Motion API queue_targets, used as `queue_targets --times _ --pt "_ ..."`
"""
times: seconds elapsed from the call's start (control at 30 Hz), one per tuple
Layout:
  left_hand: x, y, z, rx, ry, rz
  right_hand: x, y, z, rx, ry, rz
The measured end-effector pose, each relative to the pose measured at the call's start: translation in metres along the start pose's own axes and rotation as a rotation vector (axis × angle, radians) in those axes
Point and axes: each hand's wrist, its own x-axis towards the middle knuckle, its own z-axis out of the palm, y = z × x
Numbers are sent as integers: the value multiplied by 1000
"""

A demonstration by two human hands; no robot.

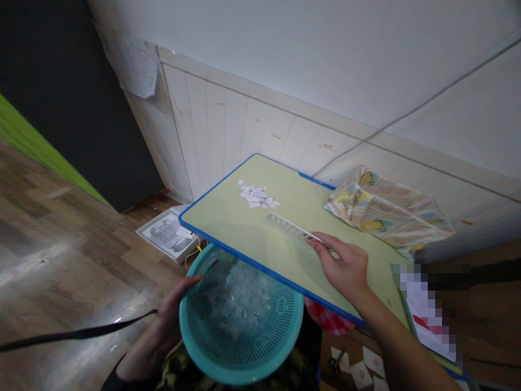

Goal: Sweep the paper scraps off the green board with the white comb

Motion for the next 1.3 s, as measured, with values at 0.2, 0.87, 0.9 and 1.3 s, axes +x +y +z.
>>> queue_targets --times 0.2,0.87,0.9,1.3 --pt "-3 2 1 18 -60 -29 31 20 17 58 112 117" --pt "2 0 -3 67 -27 -2 72 45 -20 58 -49 31" --pt "1 0 -3 69 -25 -10 73 45 -15 72 -30 51" --pt "-3 0 3 70 7 36 73 46 -15 140 -145 91"
